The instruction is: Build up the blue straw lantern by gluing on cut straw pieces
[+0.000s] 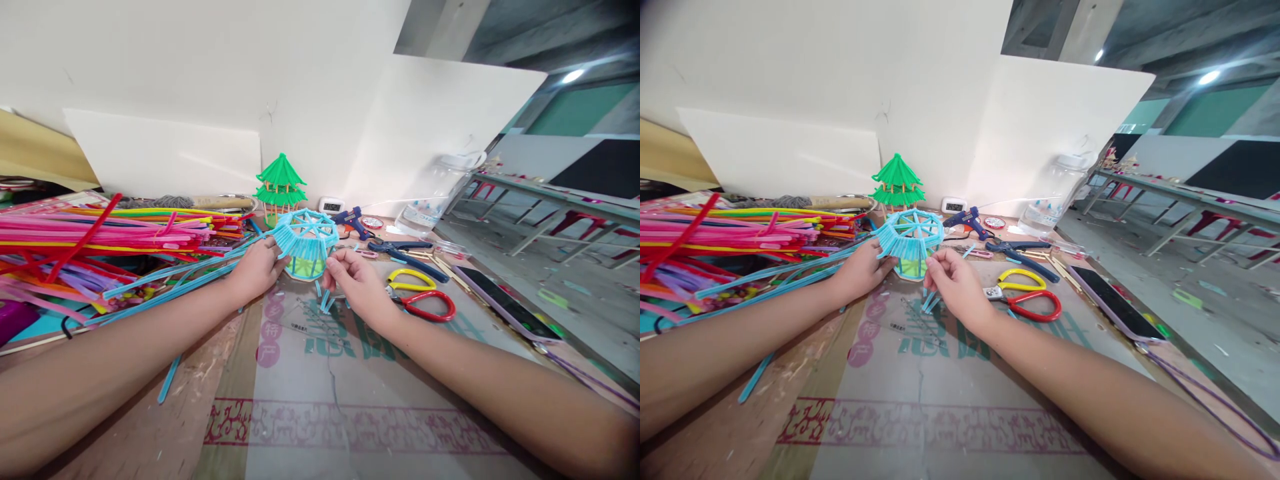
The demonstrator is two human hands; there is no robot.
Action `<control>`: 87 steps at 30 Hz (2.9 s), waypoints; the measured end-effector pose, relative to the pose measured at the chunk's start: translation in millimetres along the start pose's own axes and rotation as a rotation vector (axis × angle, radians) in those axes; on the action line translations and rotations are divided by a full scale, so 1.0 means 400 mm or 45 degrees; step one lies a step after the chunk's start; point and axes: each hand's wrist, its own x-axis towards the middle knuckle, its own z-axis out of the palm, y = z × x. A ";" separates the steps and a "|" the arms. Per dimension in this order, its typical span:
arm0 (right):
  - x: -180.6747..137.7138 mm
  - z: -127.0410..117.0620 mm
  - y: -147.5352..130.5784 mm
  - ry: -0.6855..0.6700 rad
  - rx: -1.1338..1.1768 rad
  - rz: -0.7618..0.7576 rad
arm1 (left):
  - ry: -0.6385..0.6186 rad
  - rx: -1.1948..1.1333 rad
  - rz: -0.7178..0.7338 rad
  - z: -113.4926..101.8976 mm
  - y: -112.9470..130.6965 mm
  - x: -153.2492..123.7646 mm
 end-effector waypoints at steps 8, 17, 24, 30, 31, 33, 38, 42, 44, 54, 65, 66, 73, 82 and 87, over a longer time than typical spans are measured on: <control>0.002 0.006 -0.013 0.001 0.033 0.028 | 0.021 0.000 0.025 0.004 -0.002 -0.002; 0.001 0.002 -0.011 -0.008 0.058 0.055 | 0.028 0.012 0.032 0.005 -0.003 -0.001; 0.000 -0.001 -0.010 -0.086 0.096 0.113 | 0.034 0.004 0.033 0.004 -0.003 -0.002; 0.002 0.002 -0.010 -0.091 0.168 0.126 | 0.027 0.024 0.036 0.004 -0.003 -0.001; 0.001 0.002 -0.010 -0.087 0.185 0.134 | 0.026 0.029 0.035 0.004 -0.003 -0.001; 0.001 0.004 -0.009 -0.076 0.215 0.156 | 0.024 0.051 0.037 0.005 -0.004 -0.001; 0.002 0.005 -0.007 -0.038 0.289 0.185 | -0.001 0.186 0.008 0.007 -0.004 -0.001; 0.004 0.006 -0.012 -0.020 0.335 0.220 | -0.022 0.255 -0.022 0.004 0.000 -0.003; 0.004 0.007 -0.016 -0.007 0.357 0.245 | -0.028 0.251 -0.015 0.002 0.002 -0.003; 0.011 -0.013 -0.008 -0.002 0.219 0.247 | -0.023 0.237 -0.037 0.005 -0.001 -0.004; 0.035 -0.049 0.022 0.014 0.098 0.075 | -0.051 0.288 0.026 -0.001 -0.005 -0.004; 0.034 -0.046 0.027 -0.008 0.110 0.080 | -0.049 0.307 0.034 -0.002 -0.004 -0.004; 0.027 -0.043 0.027 -0.075 0.228 0.068 | -0.035 0.361 0.082 -0.006 0.001 -0.003; 0.030 -0.039 0.024 -0.062 0.201 0.050 | -0.052 0.351 0.092 -0.009 0.004 -0.003; 0.029 -0.038 0.023 -0.054 0.215 0.046 | -0.048 0.361 0.090 -0.010 0.005 -0.003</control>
